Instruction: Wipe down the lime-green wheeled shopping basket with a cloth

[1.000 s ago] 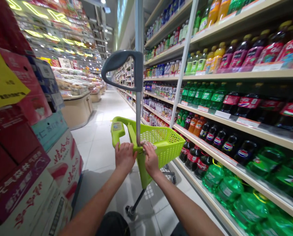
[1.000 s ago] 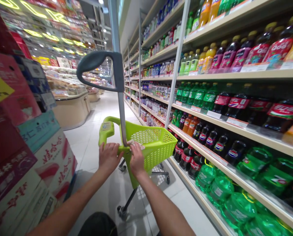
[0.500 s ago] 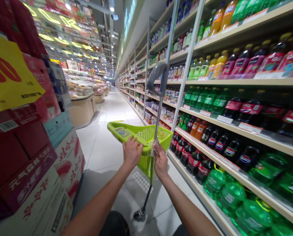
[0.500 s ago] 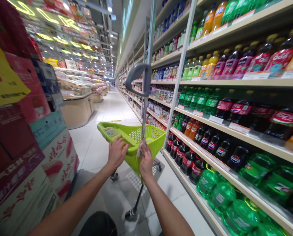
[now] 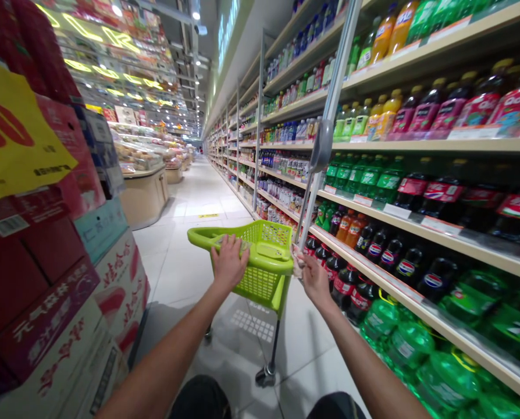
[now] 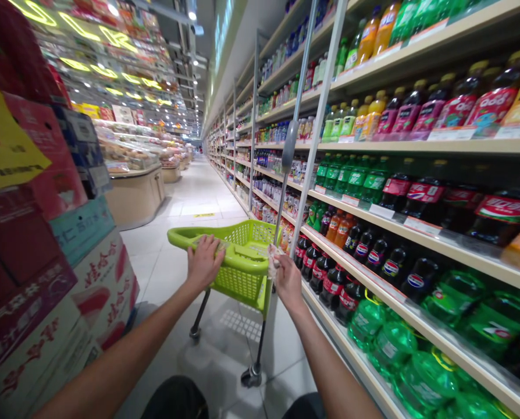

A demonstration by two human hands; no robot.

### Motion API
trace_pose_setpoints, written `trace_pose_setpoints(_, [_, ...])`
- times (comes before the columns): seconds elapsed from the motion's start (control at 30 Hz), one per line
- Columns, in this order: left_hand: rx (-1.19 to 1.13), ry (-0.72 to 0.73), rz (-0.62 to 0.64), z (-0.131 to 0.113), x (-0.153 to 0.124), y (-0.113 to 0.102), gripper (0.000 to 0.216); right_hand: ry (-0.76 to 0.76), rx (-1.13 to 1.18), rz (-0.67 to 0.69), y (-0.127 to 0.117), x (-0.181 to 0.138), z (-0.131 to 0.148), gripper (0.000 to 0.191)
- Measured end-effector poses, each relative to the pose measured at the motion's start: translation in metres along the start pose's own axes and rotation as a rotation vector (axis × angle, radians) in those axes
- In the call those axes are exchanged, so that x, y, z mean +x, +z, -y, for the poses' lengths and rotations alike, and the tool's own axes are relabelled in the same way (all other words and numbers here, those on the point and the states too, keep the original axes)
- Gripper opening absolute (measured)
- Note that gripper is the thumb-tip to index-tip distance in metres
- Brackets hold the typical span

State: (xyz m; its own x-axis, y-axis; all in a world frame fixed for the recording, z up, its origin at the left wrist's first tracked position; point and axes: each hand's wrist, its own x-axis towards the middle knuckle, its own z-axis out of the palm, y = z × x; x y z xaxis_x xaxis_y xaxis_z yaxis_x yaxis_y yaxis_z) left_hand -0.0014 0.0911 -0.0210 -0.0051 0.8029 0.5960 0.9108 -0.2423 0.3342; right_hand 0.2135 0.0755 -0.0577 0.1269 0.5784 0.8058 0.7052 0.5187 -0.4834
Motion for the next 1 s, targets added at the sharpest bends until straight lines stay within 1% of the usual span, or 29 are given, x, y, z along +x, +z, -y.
trace_pose_setpoints(0.07, [-0.011, -0.012, 0.007, 0.002, 0.003, 0.004, 0.038, 0.001, 0.004, -0.032, 0.001, -0.002, 0.005, 0.039])
trace_pose_setpoints(0.13, [-0.044, 0.012, 0.019, -0.002, 0.001, 0.008, 0.036, -0.013, 0.007, -0.022, 0.009, -0.002, 0.022, 0.042])
trace_pose_setpoints(0.27, [-0.137, 0.054, 0.056, -0.012, -0.007, 0.013, 0.034, -0.096, 0.068, 0.141, 0.041, 0.001, 0.068, 0.042])
trace_pose_setpoints(0.33, [-0.227, 0.038, 0.079, -0.012, -0.008, 0.009, 0.033, -0.078, 0.152, 0.164, 0.054, 0.001, 0.083, 0.045])
trace_pose_setpoints(0.37, [-0.295, 0.021, 0.071, -0.012, -0.007, 0.006, 0.033, -0.034, 0.2, 0.142, 0.058, 0.002, 0.087, 0.047])
trace_pose_setpoints(0.43, [-0.455, 0.009, 0.025, -0.014, -0.003, 0.001, 0.034, 0.104, 0.315, 0.071, 0.06, 0.003, 0.09, 0.052])
trace_pose_setpoints(0.5, [-0.585, 0.085, 0.019, -0.022, 0.002, -0.002, 0.035, 0.28, 0.51, 0.026, 0.058, 0.006, 0.088, 0.055])
trace_pose_setpoints(0.6, [-0.617, 0.23, 0.088, -0.04, 0.008, 0.006, 0.036, 0.513, 0.943, 0.064, 0.05, 0.013, 0.08, 0.052])
trace_pose_setpoints(0.63, [-0.594, 0.263, 0.092, -0.046, 0.009, 0.012, 0.037, 0.549, 1.046, 0.089, 0.047, 0.016, 0.076, 0.05])
trace_pose_setpoints(0.67, [-0.561, 0.295, 0.08, -0.05, 0.009, 0.019, 0.038, 0.557, 1.085, 0.113, 0.043, 0.019, 0.071, 0.049])
trace_pose_setpoints(0.7, [-0.522, 0.33, 0.056, -0.052, 0.009, 0.026, 0.041, 0.539, 1.047, 0.124, 0.038, 0.022, 0.065, 0.047])
trace_pose_setpoints(0.73, [-0.483, 0.373, 0.03, -0.051, 0.008, 0.033, 0.043, 0.497, 0.936, 0.114, 0.033, 0.024, 0.057, 0.046])
trace_pose_setpoints(0.8, [-0.424, 0.437, -0.034, -0.043, 0.006, 0.046, 0.042, 0.356, 0.561, 0.06, 0.024, 0.027, 0.04, 0.042])
trace_pose_setpoints(0.83, [-0.407, 0.441, -0.073, -0.035, 0.006, 0.049, 0.039, 0.275, 0.354, 0.043, 0.02, 0.027, 0.031, 0.04])
trace_pose_setpoints(0.9, [-0.388, 0.395, -0.166, -0.015, 0.007, 0.052, 0.035, 0.119, 0.014, 0.073, 0.014, 0.025, 0.014, 0.038])
trace_pose_setpoints(0.93, [-0.38, 0.348, -0.218, -0.005, 0.01, 0.05, 0.032, 0.061, -0.096, 0.112, 0.013, 0.024, 0.007, 0.038])
trace_pose_setpoints(1.0, [-0.358, 0.23, -0.323, 0.008, 0.018, 0.045, 0.027, -0.01, -0.21, 0.161, 0.015, 0.02, -0.001, 0.04])
